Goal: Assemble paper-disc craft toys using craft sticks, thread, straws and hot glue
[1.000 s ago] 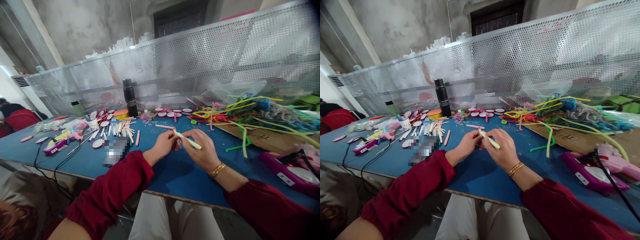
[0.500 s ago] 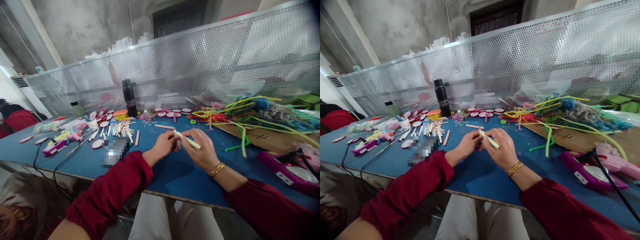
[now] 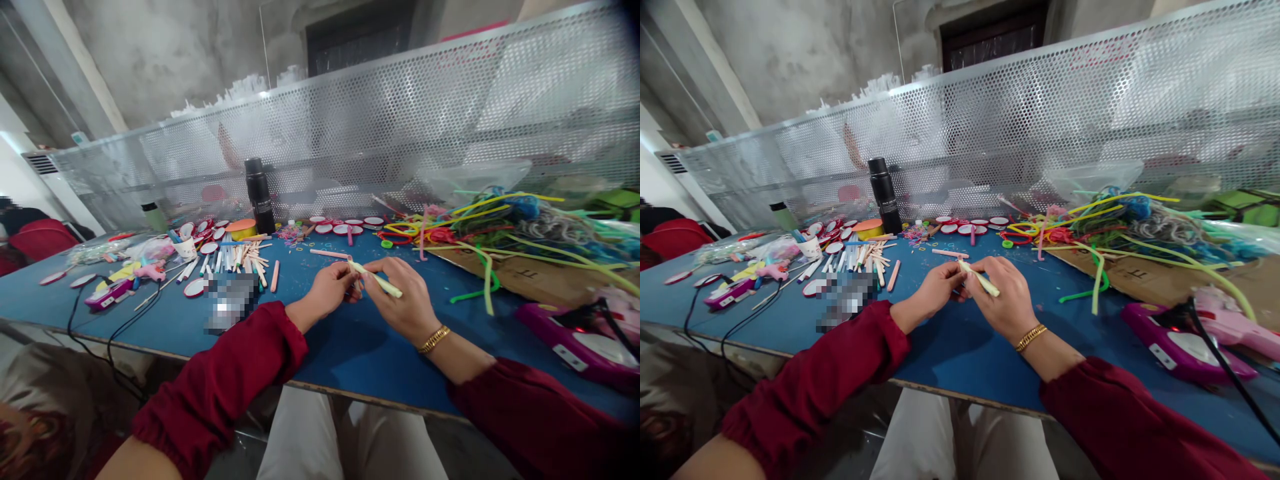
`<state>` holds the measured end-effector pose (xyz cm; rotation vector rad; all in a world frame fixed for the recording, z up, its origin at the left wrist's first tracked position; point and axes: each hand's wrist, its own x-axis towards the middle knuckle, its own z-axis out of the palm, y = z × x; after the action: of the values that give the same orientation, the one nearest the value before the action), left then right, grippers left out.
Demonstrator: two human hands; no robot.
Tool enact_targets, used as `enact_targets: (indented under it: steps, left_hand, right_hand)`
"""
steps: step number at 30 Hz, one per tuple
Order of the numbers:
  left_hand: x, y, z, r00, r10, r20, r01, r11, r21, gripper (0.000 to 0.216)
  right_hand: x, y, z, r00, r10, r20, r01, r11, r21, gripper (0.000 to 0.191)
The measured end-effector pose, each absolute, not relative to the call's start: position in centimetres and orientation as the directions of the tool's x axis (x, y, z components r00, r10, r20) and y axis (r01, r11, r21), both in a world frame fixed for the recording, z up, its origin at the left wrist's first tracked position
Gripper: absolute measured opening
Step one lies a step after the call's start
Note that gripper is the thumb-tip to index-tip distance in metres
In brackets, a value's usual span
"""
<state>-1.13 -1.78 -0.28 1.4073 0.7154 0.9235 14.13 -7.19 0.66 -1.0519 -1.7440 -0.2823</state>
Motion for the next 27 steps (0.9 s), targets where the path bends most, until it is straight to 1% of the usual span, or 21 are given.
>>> enact_targets:
  steps: [6, 14, 24, 27]
  left_hand:
    - [-1.19, -1.99, 0.00, 0.479, 0.871, 0.111, -0.130, -0.054, 0.990, 0.021]
    - [-1.12, -1.85, -0.15, 0.473, 0.876, 0.096, -0.128, -0.040, 0.991, 0.027]
    - [-1.21, -1.62, -0.52, 0.494, 0.862, 0.115, -0.115, -0.067, 0.991, 0.028]
    - [-1.22, -1.68, -0.45, 0.494, 0.862, 0.111, -0.108, -0.066, 0.992, 0.025]
  right_hand:
    - [14.15, -7.21, 0.64, -0.079, 0.508, 0.858, 0.762, 0.585, -0.277, 0.009]
    - [14.22, -7.22, 0.67, -0.072, 0.516, 0.854, 0.769, 0.574, -0.282, 0.009]
    - [14.22, -7.07, 0.50, -0.106, 0.490, 0.865, 0.764, 0.597, -0.245, 0.008]
    - [14.23, -7.05, 0.50, -0.109, 0.484, 0.868, 0.763, 0.600, -0.239, 0.008]
